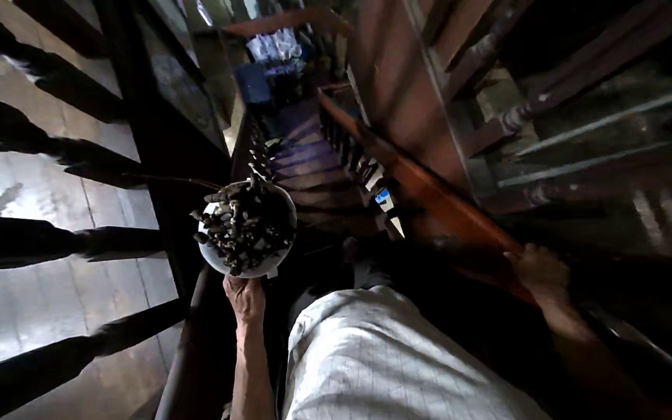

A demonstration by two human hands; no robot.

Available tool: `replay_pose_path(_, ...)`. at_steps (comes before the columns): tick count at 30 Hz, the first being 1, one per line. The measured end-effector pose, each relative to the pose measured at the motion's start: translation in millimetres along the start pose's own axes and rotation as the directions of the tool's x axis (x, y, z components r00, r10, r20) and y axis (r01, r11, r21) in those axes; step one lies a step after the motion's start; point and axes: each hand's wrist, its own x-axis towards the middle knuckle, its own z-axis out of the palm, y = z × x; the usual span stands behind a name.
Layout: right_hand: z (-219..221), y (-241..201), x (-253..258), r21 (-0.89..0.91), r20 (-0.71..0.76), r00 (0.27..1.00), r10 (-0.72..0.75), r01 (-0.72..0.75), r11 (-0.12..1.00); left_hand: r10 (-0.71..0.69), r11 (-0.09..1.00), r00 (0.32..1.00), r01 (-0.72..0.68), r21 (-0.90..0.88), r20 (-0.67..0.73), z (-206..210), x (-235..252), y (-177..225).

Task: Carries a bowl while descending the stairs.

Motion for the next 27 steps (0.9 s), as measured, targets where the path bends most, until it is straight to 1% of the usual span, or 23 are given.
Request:
replay_pose_path(3, 27.3, -57.0, 69.9, -0.03, 0.053, 0.997, -0.059, 0.061, 0.998, 0.018, 1.0, 0.998, -0.018, -0.004, -0.068, 16.5, 24.1, -36.0)
replay_pose_path(6, 53.6, -112.6, 147.7, -0.016, 0.096, 0.99, -0.107, 0.109, 0.994, 0.064, 0.998, 0.99, -0.064, 0.003, -0.122, 38.7, 47.8, -85.8)
replay_pose_path(8, 68.5, -157.5, 201.9, 0.04, 0.121, 0.983, -0.137, 0.134, 0.99, 0.064, 0.998, 0.985, -0.06, 0.026, -0.162, 58.0, 68.7, -114.7)
replay_pose_path(9, 76.6, -175.1, 221.9, 0.073, 0.141, 0.981, -0.137, 0.127, 0.989, 0.041, 0.999, 0.985, -0.035, 0.042, -0.166, 66.2, 74.6, -126.7)
replay_pose_path(11, 96.3, -196.0, 246.8, 0.07, 0.162, 0.979, -0.127, 0.117, 0.991, -0.003, 0.997, 0.987, 0.015, 0.075, -0.16, 75.6, 83.6, -142.2)
replay_pose_path(14, 104.8, -215.5, 287.7, 0.061, 0.167, 0.975, -0.147, 0.139, 0.988, -0.025, 0.996, 0.987, 0.038, 0.077, -0.162, 94.4, 111.5, -155.2)
replay_pose_path(18, 121.6, -230.7, 318.3, 0.067, 0.212, 0.967, -0.14, 0.129, 0.989, -0.098, 0.993, 0.972, 0.108, 0.038, -0.214, 113.2, 145.1, -181.6)
replay_pose_path(20, 130.5, -246.0, 331.0, 0.055, 0.213, 0.97, -0.117, 0.107, 0.993, -0.107, 0.992, 0.973, 0.119, 0.045, -0.207, 116.5, 167.4, -202.5)
replay_pose_path(23, 138.7, -276.8, 357.1, 0.089, 0.157, 0.985, -0.077, 0.064, 0.994, -0.083, 0.994, 0.984, 0.092, 0.051, -0.158, 124.2, 216.1, -249.3)
replay_pose_path(25, 159.1, -295.8, 371.9, 0.091, 0.094, 0.994, -0.055, 0.047, 0.995, -0.049, 0.997, 0.991, 0.057, 0.06, -0.126, 125.4, 249.5, -293.8)
replay_pose_path(27, 169.8, -316.8, 390.8, 0.072, 0.035, 0.999, -0.037, 0.034, 0.997, -0.016, 0.999, 0.996, 0.019, 0.037, -0.083, 133.2, 286.1, -336.7)
